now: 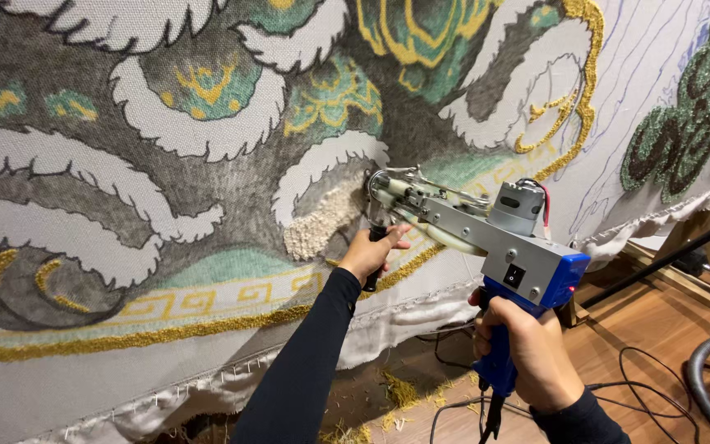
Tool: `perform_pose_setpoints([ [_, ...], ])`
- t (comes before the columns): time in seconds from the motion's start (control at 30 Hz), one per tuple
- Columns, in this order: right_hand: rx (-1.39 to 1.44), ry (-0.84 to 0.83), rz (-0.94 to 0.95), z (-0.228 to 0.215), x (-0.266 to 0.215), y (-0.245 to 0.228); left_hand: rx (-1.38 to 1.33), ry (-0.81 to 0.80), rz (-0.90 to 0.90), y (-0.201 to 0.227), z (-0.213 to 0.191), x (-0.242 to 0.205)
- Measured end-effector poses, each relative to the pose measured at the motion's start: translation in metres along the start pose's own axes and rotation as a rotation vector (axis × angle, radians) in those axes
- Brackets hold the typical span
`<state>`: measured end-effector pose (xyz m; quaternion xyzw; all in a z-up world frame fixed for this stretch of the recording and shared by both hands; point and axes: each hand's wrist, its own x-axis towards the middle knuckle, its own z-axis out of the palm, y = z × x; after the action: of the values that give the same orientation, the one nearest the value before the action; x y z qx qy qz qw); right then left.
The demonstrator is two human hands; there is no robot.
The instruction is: The person tufts a carpet by using a tufting gun to inject yarn into a large fabric backing on a frame. They move the tool along the design, occasionally pulling back loose threads by hand.
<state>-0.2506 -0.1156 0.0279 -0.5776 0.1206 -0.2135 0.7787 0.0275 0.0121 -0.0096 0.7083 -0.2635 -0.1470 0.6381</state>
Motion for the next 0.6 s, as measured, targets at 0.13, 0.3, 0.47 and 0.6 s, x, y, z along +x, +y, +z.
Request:
perform_pose_setpoints([
  [0.13, -0.006, 0.016, 0.007, 0.003, 0.001, -0.004, 0.002, 0.002, 0.036, 0.006, -0.002, 0.002],
  [0.3, -0.013, -0.019, -0.033, 0.001, 0.002, -0.005, 0.024, -0.002, 0.052, 0.015, 0.0, 0.001],
  [0.47, 0.028, -0.034, 0.041, -0.018, 0.003, -0.008, -0.031, 0.017, -0.001, 0.018, 0.012, -0.005],
  [0.6, -0.013, -0.063, 0.066, -0.052, 0.008, -0.011, -0.156, -0.002, -0.011, 0.021, 0.034, -0.011],
])
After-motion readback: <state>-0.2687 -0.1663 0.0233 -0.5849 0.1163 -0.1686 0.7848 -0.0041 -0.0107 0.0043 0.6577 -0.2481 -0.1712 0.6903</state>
